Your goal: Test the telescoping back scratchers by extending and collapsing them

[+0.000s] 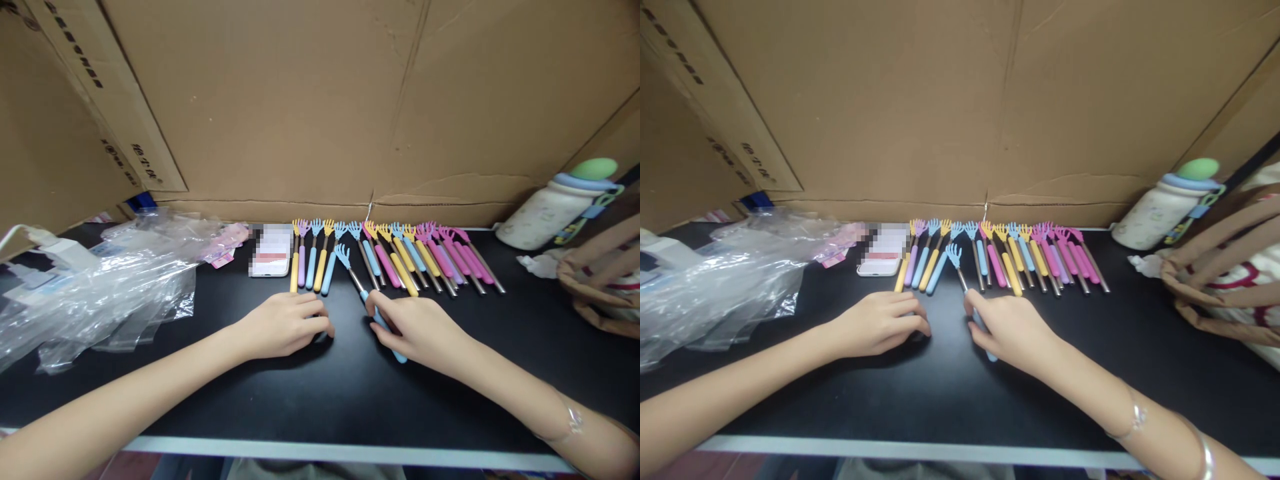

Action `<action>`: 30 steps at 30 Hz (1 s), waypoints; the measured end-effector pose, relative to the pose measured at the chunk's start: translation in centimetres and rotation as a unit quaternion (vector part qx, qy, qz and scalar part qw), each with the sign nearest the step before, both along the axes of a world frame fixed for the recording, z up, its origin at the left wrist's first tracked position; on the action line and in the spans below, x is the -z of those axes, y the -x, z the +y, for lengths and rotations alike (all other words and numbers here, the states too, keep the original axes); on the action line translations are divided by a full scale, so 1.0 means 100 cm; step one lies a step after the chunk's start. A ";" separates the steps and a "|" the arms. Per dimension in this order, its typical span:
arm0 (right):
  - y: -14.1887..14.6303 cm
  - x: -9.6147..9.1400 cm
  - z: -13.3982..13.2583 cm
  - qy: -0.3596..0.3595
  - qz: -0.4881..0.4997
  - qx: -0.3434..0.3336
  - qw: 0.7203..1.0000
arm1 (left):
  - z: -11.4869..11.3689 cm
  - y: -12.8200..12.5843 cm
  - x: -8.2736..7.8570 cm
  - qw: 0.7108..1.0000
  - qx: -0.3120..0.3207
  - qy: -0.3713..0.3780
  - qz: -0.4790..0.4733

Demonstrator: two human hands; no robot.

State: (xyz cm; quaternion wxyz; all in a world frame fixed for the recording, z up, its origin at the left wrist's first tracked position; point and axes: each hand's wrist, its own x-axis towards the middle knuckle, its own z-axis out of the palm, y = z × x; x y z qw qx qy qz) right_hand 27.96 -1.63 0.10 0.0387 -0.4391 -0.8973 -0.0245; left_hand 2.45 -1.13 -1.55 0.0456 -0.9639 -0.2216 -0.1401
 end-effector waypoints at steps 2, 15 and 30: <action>-0.001 -0.001 0.000 0.001 0.007 0.024 1.000 | 0.000 -0.001 -0.001 1.000 0.002 -0.006 -0.003; -0.002 -0.006 0.006 -0.140 0.101 -0.090 0.981 | -0.002 0.006 -0.002 0.958 -0.009 -0.275 -0.078; -0.004 -0.009 0.012 -0.161 0.100 -0.153 0.970 | 0.003 0.006 -0.009 0.959 -0.131 -0.247 -0.050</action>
